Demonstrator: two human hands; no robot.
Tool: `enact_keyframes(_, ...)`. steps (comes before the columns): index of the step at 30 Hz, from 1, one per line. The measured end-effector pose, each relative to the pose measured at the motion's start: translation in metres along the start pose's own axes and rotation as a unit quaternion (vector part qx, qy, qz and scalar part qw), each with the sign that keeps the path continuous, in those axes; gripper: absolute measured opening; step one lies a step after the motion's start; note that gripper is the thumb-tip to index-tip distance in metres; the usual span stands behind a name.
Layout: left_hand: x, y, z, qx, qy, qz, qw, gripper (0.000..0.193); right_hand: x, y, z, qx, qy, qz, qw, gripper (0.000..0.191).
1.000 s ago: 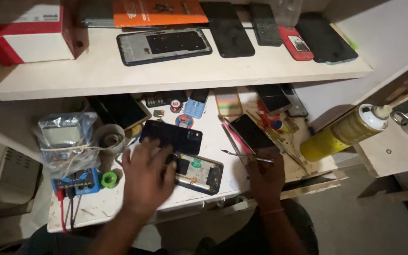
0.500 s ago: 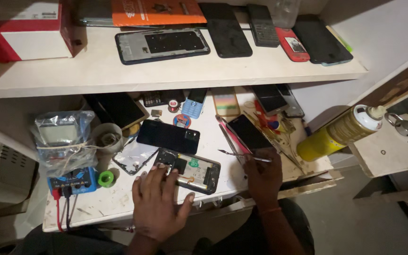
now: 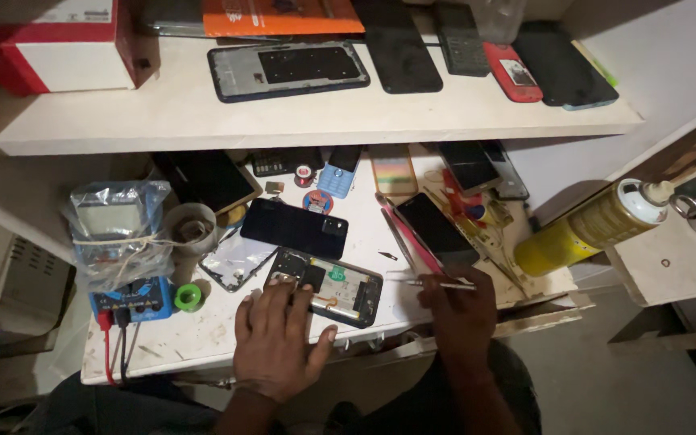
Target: The person repairs a disassembled smartphone at a cluttered workbench, using a small screwdriver-like tool to work on the phone's internal components while holding the phone steady with the other hand. They reposition the phone, handle small parts, and continue working on the device throughout the clip.
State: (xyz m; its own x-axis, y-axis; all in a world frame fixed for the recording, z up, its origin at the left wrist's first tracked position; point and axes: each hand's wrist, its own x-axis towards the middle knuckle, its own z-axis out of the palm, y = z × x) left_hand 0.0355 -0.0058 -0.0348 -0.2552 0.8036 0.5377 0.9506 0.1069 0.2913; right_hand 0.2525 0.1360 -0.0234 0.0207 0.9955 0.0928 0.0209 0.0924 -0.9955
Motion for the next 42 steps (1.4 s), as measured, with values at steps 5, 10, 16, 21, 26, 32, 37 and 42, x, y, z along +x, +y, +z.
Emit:
enact_keyframes(5,0.001,0.000,-0.002,-0.001,0.013,0.005,1.000,0.067,-0.013,-0.012,-0.004,-0.011,-0.037,0.062,0.997,0.046)
enact_keyframes(10,0.007,0.008,-0.008,-0.047,0.014,-0.045,0.998,0.081,-0.017,-0.003,-0.002,0.120,-0.129,0.016,0.984,0.046)
enact_keyframes(16,0.025,0.015,-0.013,-0.081,0.060,-0.136,0.986,0.090,-0.014,0.017,-0.002,0.141,-0.147,-0.006,0.979,0.042)
enact_keyframes(21,0.036,0.017,-0.011,-0.130,0.082,-0.126,0.980,0.090,-0.012,0.020,-0.002,0.131,-0.150,0.013,0.980,0.044)
enact_keyframes(26,0.039,0.017,-0.011,-0.112,0.025,-0.128,0.985,0.097,-0.013,0.012,0.000,0.072,-0.139,0.036,0.987,0.046)
enact_keyframes(32,0.041,0.016,-0.011,-0.084,-0.029,-0.138,0.987,0.102,-0.013,0.005,0.004,0.057,-0.160,0.016,0.985,0.050)
enact_keyframes(37,0.042,0.016,-0.012,-0.076,-0.049,-0.141,0.986,0.103,-0.014,0.005,0.004,0.080,-0.162,0.026,0.983,0.049)
enact_keyframes(42,0.043,0.018,-0.013,-0.084,-0.039,-0.141,0.986,0.105,-0.014,0.004,0.005,0.079,-0.165,0.022,0.983,0.048)
